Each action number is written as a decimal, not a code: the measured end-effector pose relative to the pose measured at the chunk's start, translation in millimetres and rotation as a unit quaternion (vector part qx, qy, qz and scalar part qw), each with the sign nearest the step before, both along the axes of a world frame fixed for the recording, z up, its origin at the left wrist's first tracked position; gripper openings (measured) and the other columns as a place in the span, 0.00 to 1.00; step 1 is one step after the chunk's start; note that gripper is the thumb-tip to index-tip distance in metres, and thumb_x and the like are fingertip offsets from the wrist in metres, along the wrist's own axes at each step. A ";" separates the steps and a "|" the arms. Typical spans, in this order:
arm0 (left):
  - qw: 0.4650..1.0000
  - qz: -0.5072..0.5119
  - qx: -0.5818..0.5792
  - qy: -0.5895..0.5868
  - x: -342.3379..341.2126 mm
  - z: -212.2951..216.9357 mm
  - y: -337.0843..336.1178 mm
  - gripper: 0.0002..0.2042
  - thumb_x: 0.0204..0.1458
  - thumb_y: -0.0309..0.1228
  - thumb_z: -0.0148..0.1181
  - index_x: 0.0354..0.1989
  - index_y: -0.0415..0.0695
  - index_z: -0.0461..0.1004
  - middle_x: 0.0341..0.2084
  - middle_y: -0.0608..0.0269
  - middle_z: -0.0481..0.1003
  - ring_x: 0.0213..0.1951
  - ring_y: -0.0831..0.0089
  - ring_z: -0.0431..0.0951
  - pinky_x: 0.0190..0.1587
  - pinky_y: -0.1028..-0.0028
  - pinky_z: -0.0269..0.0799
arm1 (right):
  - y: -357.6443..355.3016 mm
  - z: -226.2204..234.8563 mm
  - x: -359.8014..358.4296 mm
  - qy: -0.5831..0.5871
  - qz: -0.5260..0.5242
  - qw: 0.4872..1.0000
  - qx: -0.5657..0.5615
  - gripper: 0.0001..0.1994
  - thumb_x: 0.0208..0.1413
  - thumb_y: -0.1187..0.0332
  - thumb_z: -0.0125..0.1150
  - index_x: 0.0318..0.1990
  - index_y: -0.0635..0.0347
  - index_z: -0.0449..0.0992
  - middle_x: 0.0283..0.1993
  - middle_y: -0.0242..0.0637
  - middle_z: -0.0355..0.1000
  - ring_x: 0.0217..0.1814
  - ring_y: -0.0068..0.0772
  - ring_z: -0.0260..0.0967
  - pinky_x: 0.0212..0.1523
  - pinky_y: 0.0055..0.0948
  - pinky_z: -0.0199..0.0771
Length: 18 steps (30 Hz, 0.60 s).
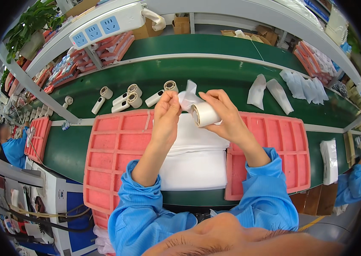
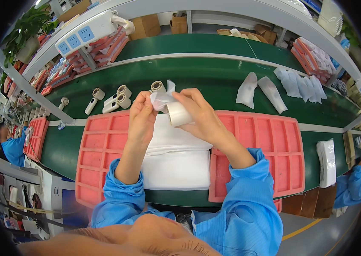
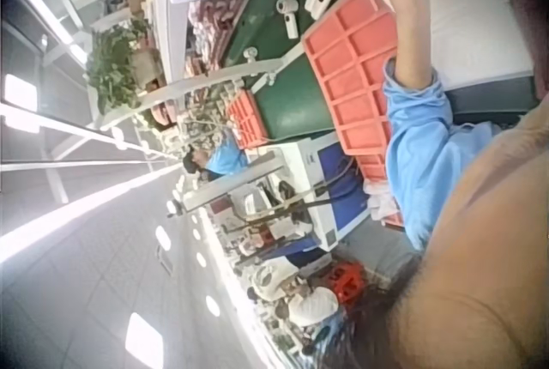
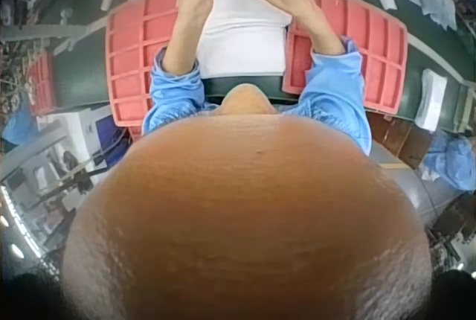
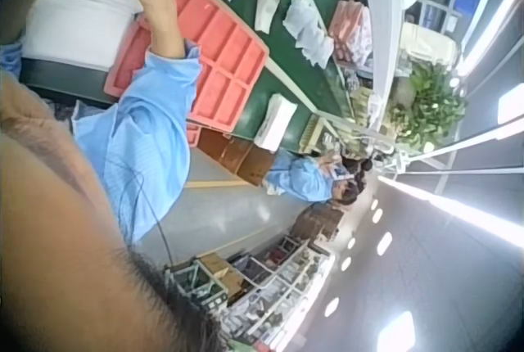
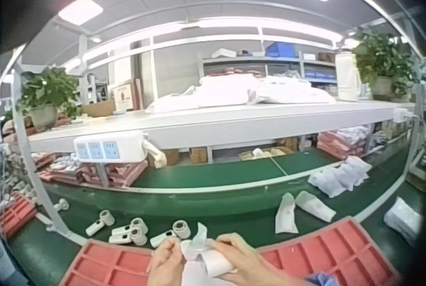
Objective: The person wraps small electronic components in protective foam by hand, then places them into a pink sorting tray.
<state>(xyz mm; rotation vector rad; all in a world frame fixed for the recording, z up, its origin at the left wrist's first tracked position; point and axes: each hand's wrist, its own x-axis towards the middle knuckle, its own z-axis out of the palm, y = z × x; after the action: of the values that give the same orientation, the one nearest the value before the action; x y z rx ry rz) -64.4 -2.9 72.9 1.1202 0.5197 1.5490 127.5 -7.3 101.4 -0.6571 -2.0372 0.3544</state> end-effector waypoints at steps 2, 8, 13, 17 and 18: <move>1.000 -0.006 -0.004 -0.027 -1.8 7.6 -8.1 0.05 0.62 0.26 0.50 0.45 0.43 0.65 0.36 0.67 0.72 0.38 0.80 0.70 0.44 0.78 0.66 | -4.9 -1.8 -8.5 0.001 -0.010 1.000 0.010 0.38 0.32 0.78 0.76 0.58 0.64 0.68 0.50 0.44 0.63 0.50 0.43 0.66 0.47 0.32 0.71; 0.855 0.272 0.312 0.312 31.4 18.4 -40.0 0.16 0.46 0.14 0.58 0.45 0.39 0.71 0.36 0.58 0.72 0.32 0.70 0.74 0.35 0.74 0.71 | -5.9 0.6 -5.6 0.007 -0.090 0.992 0.093 0.38 0.32 0.80 0.73 0.59 0.64 0.67 0.49 0.46 0.63 0.46 0.45 0.69 0.40 0.35 0.74; 0.748 0.302 0.420 0.416 37.7 7.9 -36.2 0.23 0.41 0.13 0.61 0.49 0.38 0.71 0.44 0.53 0.71 0.32 0.68 0.74 0.35 0.72 0.72 | 2.7 -11.7 -6.1 0.021 -0.152 0.979 0.135 0.38 0.31 0.79 0.73 0.58 0.67 0.66 0.49 0.47 0.62 0.45 0.46 0.68 0.39 0.35 0.73; 0.797 0.314 0.312 0.412 38.2 14.3 -38.6 0.27 0.39 0.15 0.64 0.53 0.39 0.69 0.48 0.51 0.68 0.38 0.64 0.75 0.38 0.70 0.73 | 6.2 -18.5 -10.5 0.062 -0.189 0.973 0.117 0.39 0.30 0.77 0.74 0.57 0.68 0.63 0.50 0.48 0.61 0.46 0.48 0.67 0.41 0.35 0.73; 0.818 0.289 0.271 0.417 39.0 17.5 -38.5 0.27 0.39 0.15 0.64 0.52 0.41 0.70 0.49 0.51 0.67 0.38 0.63 0.75 0.37 0.69 0.74 | 2.6 -19.5 -12.7 0.066 -0.177 0.979 0.082 0.39 0.30 0.77 0.74 0.56 0.68 0.63 0.51 0.48 0.61 0.47 0.49 0.67 0.42 0.36 0.73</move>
<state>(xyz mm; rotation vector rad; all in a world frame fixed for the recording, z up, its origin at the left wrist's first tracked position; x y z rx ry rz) -25.4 -41.4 90.4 2.2822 1.1252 1.7035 114.8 -4.7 81.9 -0.8503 -1.7587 0.0190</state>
